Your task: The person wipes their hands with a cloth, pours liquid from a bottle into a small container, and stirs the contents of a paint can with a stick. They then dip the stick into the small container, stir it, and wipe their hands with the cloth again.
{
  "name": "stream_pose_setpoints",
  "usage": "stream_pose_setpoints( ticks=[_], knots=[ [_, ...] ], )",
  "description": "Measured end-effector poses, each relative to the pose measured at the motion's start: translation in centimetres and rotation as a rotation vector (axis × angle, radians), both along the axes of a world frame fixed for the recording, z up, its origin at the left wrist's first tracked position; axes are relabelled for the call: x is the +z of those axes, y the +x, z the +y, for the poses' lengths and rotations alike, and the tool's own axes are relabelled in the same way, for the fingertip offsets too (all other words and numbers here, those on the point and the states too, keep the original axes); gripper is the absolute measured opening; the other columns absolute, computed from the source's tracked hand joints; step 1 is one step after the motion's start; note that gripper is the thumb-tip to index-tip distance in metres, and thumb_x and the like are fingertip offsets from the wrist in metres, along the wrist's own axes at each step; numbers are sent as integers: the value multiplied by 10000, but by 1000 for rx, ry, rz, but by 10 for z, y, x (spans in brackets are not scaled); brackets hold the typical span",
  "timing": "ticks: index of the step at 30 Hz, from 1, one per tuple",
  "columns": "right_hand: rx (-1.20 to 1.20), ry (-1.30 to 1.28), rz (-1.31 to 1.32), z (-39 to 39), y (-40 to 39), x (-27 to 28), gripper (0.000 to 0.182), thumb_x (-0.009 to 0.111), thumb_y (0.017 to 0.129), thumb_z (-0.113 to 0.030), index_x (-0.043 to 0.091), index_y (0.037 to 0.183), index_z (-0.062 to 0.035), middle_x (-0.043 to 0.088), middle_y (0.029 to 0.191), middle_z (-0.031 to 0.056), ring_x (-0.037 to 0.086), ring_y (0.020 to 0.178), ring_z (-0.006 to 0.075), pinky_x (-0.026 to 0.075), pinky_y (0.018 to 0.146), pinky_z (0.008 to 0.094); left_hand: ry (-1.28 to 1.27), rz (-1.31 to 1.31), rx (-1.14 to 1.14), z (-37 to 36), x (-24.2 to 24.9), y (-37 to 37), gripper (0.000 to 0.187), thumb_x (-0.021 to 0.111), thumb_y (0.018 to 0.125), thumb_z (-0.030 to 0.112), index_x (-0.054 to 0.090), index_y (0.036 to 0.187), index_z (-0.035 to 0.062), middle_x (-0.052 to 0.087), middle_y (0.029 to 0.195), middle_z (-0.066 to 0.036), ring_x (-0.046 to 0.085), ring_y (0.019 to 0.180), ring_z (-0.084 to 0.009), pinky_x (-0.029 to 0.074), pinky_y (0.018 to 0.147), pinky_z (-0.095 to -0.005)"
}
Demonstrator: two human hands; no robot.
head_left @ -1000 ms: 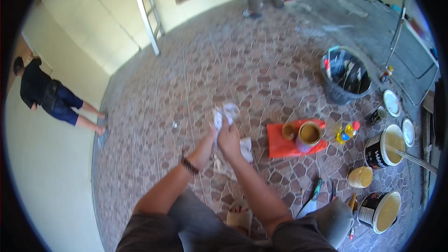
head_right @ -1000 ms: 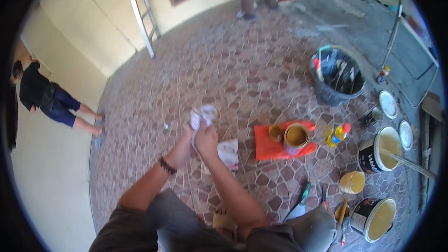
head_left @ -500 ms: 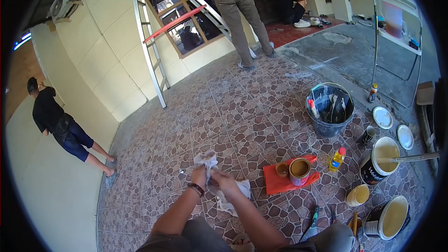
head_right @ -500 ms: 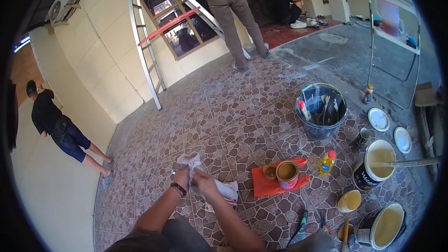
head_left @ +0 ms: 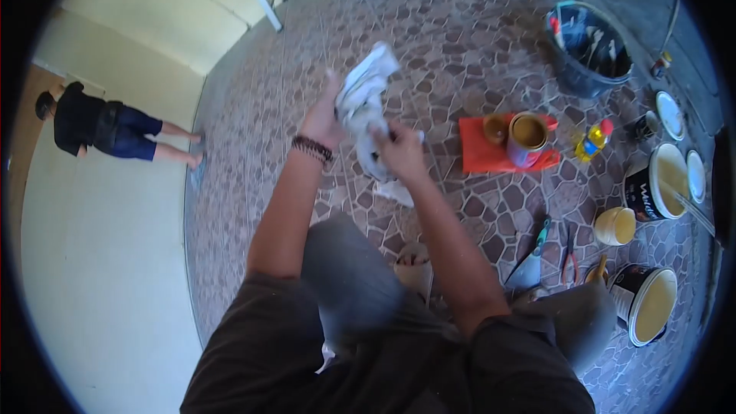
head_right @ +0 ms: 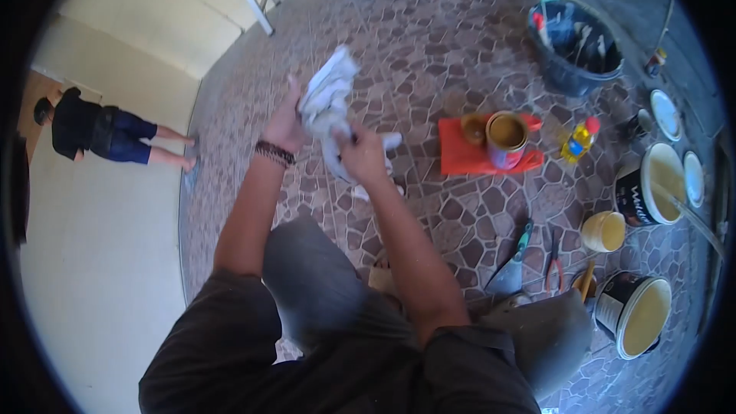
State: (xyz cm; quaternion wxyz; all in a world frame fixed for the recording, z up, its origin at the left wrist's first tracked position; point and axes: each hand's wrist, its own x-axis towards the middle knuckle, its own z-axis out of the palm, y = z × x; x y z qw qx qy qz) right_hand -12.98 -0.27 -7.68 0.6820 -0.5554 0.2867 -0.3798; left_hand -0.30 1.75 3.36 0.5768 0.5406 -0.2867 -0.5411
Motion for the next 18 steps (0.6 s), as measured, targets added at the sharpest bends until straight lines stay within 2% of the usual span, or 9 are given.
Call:
stream_pose_setpoints(
  ticks=[1, 2, 4, 5, 6, 8, 9, 13, 18],
  knots=[
    [-95, 33, -3, 1, -5, 10, 229, 620, 911, -211, 645, 1010, -7, 636, 758, 41, 549, 710, 113, 473, 675, 307, -6, -3, 5, 1, -1, -1, 526, 427, 971, 498, 577, 1167, 34, 654, 1076, -79, 639, 940, -202, 522, 837, -392],
    [-83, 51, 15, 4, -10, 12, 229, 620, 911, -211, 645, 1010, -7, 636, 758, 41, 549, 710, 113, 473, 675, 307, 12, 14, 18, 9, -11, 0, 526, 427, 971, 498, 577, 1167, 34, 654, 1076, -79, 639, 940, -202, 522, 837, -392],
    [-220, -27, 17, -3, -13, 22, 291, 571, 940, -286, 634, 907, -3, 614, 700, 50, 529, 665, 98, 459, 635, 309, 235, -231, -70, 10, -18, 6, 501, 537, 949, 409, 533, 1215, -15, 605, 1148, -111, 591, 1042, -170, 502, 880, -346],
    [-161, -13, 60, -5, -14, 25, 336, 519, 960, -326, 622, 944, -7, 622, 769, 45, 539, 697, 101, 447, 642, 308, 497, -474, 91, 13, 1, -17, 342, 665, 886, 274, 630, 1061, -18, 669, 1007, -86, 643, 859, -140, 534, 713, -308],
    [-157, -17, 63, -6, -6, 16, 336, 519, 960, -326, 622, 944, -7, 622, 769, 45, 539, 697, 101, 447, 642, 308, 495, -470, 94, 13, -3, -16, 342, 665, 886, 274, 630, 1061, -18, 669, 1007, -86, 643, 859, -140, 534, 713, -308],
    [19, 432, -424, -8, 16, 3, 379, 531, 948, -298, 585, 1092, 48, 644, 941, 96, 576, 832, 132, 471, 759, 297, 348, -718, 53, 14, -15, -8, 363, 682, 867, 312, 663, 926, -46, 669, 802, -65, 630, 688, -113, 505, 584, -273],
    [265, 537, -557, -12, 11, 0, 383, 490, 950, -219, 510, 1231, 42, 598, 1105, 91, 569, 975, 153, 441, 884, 290, 161, -656, 123, 13, -21, -4, 366, 674, 867, 332, 678, 827, -31, 634, 661, -47, 593, 559, -121, 472, 513, -273],
    [459, 710, -701, -11, -4, 6, 405, 454, 896, -52, 493, 1293, 17, 591, 1150, 110, 583, 1030, 184, 451, 930, 319, 377, -479, 150, 14, -10, 2, 306, 674, 865, 293, 681, 817, -9, 640, 683, -54, 581, 549, -122, 463, 484, -280],
    [338, 618, -672, -4, 12, -15, 445, 551, 820, 74, 540, 1259, 1, 613, 1119, 94, 599, 974, 154, 479, 855, 288, 339, -796, 78, 13, -24, 23, 201, 672, 868, 202, 676, 881, 1, 656, 739, -61, 626, 603, -131, 521, 533, -274]
  ],
)
